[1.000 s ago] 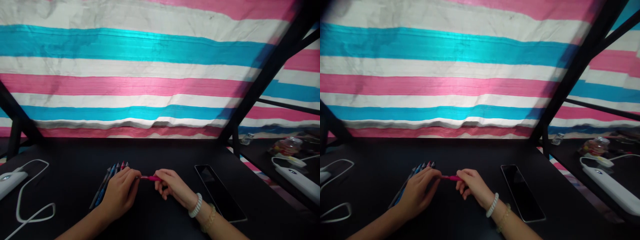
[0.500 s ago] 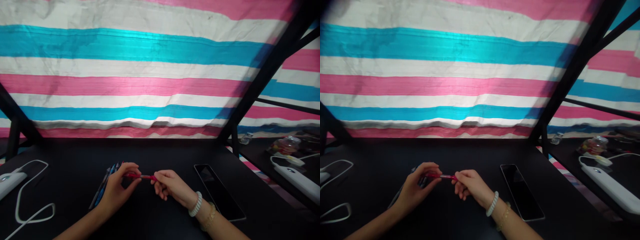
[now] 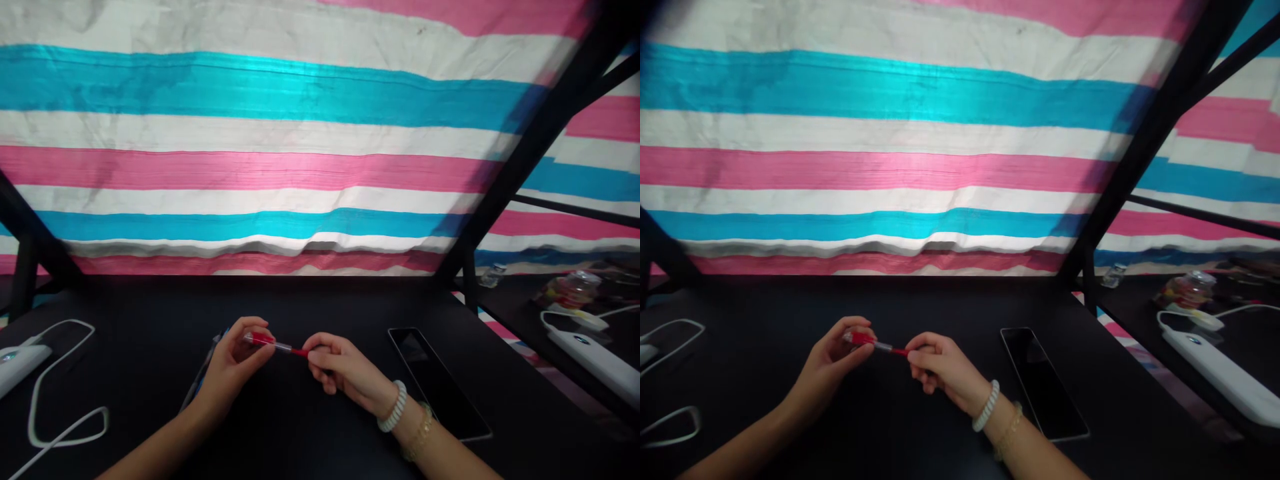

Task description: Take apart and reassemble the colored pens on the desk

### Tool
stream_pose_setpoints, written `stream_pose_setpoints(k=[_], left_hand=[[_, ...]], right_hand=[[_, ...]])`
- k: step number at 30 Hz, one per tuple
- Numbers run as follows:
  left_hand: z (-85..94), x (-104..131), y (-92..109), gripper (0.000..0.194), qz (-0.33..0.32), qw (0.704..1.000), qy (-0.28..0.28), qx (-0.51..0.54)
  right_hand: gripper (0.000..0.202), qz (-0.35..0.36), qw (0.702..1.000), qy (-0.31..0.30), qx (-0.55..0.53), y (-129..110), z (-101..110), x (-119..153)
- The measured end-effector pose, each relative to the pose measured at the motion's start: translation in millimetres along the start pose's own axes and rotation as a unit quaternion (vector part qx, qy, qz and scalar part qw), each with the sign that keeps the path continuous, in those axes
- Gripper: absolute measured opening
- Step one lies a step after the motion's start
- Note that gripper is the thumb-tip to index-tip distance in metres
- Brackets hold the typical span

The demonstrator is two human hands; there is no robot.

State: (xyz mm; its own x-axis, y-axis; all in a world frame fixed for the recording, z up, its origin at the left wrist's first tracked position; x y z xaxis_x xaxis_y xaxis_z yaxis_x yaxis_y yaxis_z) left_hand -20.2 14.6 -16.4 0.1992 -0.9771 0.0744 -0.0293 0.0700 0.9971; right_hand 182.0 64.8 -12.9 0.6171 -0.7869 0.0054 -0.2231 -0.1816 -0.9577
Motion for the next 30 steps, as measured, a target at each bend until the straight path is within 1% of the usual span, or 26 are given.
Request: stream_pose_setpoints(k=[3, 6, 11, 16, 19, 22, 27, 30], left_hand=[[0.3, -2.7, -2.8, 0.029, 0.034, 0.998, 0.000, 0.050], [-1.0, -3.9, -2.2, 0.023, 0.062, 0.994, -0.008, 0.093], [-0.6, -7.2, -4.5, 0.023, 0.107, 0.977, -0.034, 0.181], [1.4, -10.7, -10.1, 0.024, 0.136, 0.957, -0.053, 0.250], [2.5, -10.4, -8.9, 0.024, 0.130, 0.959, -0.053, 0.248], [4.0, -9.4, -6.8, 0.026, 0.119, 0.965, -0.041, 0.230], [3.4, -7.5, -4.8, 0.029, 0.125, 0.968, -0.046, 0.214], [2.6, -7.1, -3.8, 0.030, 0.123, 0.969, -0.050, 0.209]], right_hand=[[0.032, 0.004, 0.999, 0.028, -0.013, -3.4, 0.8, 0.4], [0.030, 0.010, 0.999, 0.038, -0.026, -4.1, 1.8, 0.3], [0.026, 0.025, 0.996, 0.055, -0.059, -2.6, 5.1, -1.7], [0.019, 0.017, 0.991, 0.071, -0.114, -3.2, 9.1, -3.6], [0.018, 0.028, 0.984, 0.097, -0.150, -5.7, 10.5, -4.1], [0.018, 0.047, 0.980, 0.116, -0.157, -8.3, 10.4, -4.2], [0.019, 0.098, 0.980, 0.105, -0.137, -10.4, 9.8, -3.8], [0.021, 0.116, 0.978, 0.110, -0.131, -10.1, 10.4, -2.8]])
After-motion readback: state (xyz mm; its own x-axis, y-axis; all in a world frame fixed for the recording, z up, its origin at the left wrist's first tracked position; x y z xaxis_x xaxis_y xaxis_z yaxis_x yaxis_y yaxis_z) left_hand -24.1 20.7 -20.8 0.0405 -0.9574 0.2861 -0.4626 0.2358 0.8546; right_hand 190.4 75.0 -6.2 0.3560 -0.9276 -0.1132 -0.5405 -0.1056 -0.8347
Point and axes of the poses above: each hand's wrist, its own x-axis away from the middle knuckle, its own z-axis out of the back of the hand, y = z × x, the point moved 2 cm from there along -x, towards the middle knuckle, and after that the axes turned 14 degrees about z, right-handed, at the moved point
